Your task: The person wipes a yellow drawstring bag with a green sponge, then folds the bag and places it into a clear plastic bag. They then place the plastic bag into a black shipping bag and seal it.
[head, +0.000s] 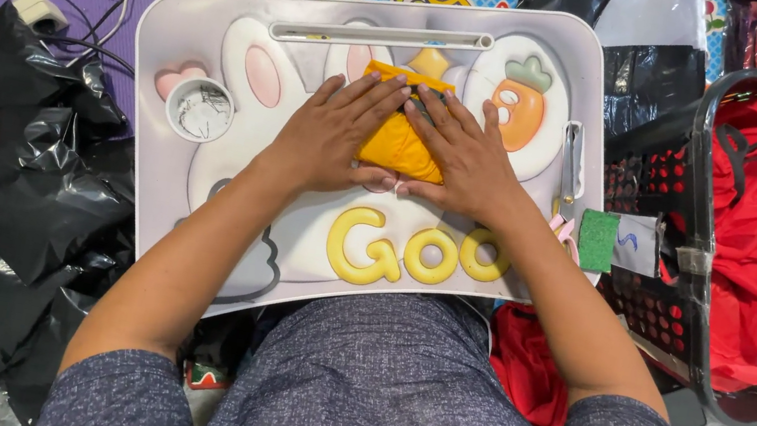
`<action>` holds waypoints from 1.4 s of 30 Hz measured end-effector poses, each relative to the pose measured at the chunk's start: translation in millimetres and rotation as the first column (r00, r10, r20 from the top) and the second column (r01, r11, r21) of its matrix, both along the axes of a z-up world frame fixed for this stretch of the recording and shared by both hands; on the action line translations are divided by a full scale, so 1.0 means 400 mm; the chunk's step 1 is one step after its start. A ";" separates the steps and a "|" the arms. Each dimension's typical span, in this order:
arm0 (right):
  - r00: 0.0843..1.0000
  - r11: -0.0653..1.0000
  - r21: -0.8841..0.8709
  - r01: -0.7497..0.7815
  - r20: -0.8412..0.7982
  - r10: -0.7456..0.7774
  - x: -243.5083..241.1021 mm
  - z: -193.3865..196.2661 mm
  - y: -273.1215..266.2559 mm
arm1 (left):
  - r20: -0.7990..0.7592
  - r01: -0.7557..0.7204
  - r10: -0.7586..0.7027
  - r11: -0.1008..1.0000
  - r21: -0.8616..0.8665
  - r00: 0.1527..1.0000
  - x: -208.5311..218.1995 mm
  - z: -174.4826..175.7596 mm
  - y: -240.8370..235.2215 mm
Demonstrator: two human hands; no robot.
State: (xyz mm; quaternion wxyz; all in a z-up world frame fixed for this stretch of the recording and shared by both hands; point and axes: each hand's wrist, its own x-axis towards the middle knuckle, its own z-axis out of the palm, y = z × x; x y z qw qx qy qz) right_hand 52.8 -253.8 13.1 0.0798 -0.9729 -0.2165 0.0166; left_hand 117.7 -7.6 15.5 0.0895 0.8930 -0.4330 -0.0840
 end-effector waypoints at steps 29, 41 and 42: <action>0.830 0.479 0.681 0.554 -0.411 -0.376 0.040 -0.012 0.084 | -0.168 -0.565 0.562 0.672 -0.478 0.810 -0.092 0.084 0.009; 0.914 0.927 0.373 0.018 0.369 -0.167 -0.011 0.043 0.120 | 0.100 -0.276 0.335 0.884 -0.376 0.937 -0.132 -0.066 -0.093; 0.941 0.945 0.320 -0.071 0.337 -0.043 -0.009 0.050 0.121 | 0.101 -0.283 0.344 0.881 -0.379 0.934 -0.126 -0.071 -0.095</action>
